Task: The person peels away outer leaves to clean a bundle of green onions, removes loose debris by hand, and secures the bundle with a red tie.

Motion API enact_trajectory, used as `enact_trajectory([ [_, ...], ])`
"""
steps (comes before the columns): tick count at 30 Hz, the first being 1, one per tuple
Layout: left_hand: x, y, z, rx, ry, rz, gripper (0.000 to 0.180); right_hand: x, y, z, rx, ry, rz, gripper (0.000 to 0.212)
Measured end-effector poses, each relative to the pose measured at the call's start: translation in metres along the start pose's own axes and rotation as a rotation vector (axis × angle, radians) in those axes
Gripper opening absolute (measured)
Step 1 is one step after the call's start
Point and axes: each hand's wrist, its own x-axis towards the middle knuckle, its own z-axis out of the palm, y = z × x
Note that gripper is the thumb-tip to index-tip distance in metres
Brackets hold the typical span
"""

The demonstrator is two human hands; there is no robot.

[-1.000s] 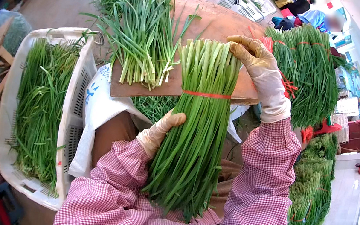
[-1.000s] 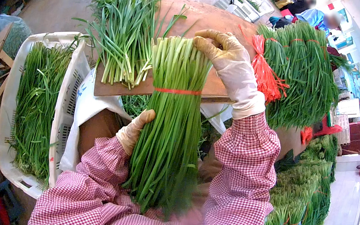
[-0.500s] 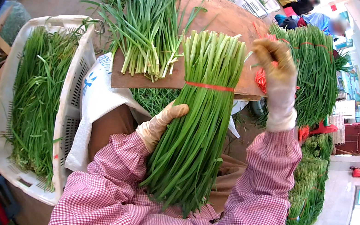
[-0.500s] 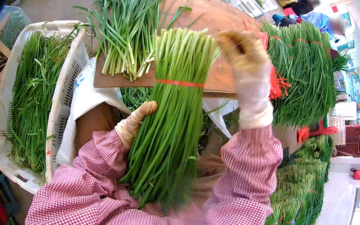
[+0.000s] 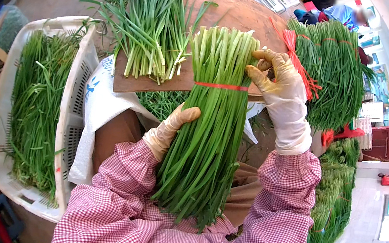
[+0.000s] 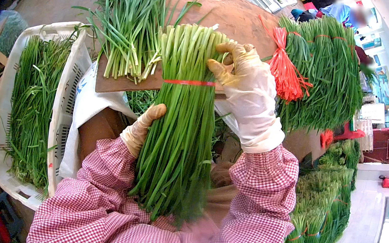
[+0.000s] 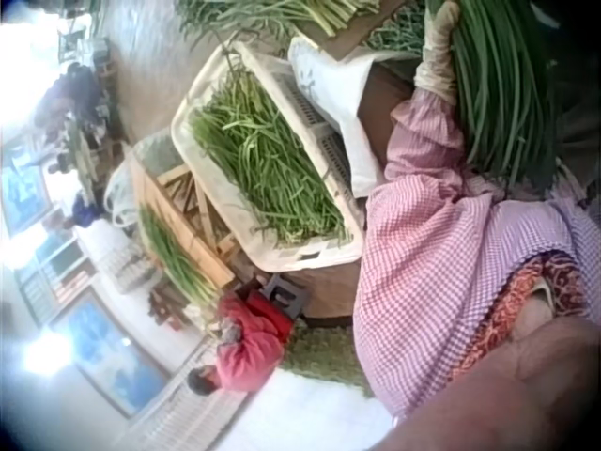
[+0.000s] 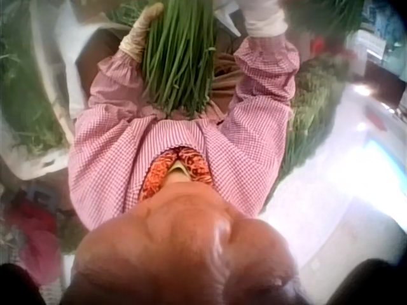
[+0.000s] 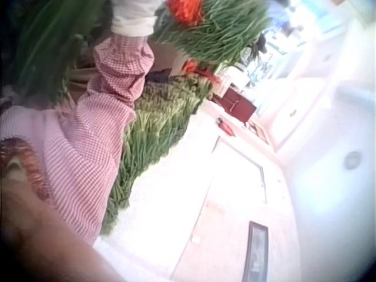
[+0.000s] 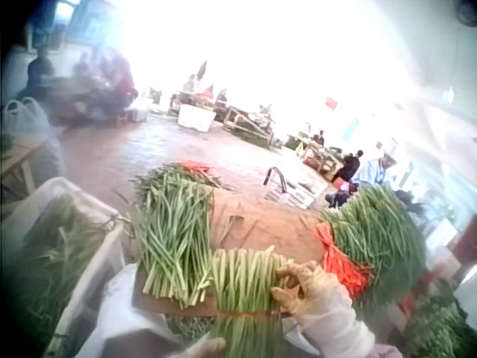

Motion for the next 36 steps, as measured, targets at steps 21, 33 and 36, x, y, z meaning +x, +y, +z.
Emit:
enact_trajectory([
  [21,0.006,0.001,0.003,0.093,-0.017,0.174,0.059,0.004,0.036,-0.016,0.371,0.066,0.198,0.021],
  [33,0.009,-0.001,-0.004,0.050,-0.016,0.087,0.064,-0.003,0.020,0.002,0.000,0.014,-0.029,0.019],
  [36,0.010,-0.002,-0.005,0.056,-0.011,0.088,0.064,0.001,0.024,0.000,0.245,-0.052,0.079,0.019],
])
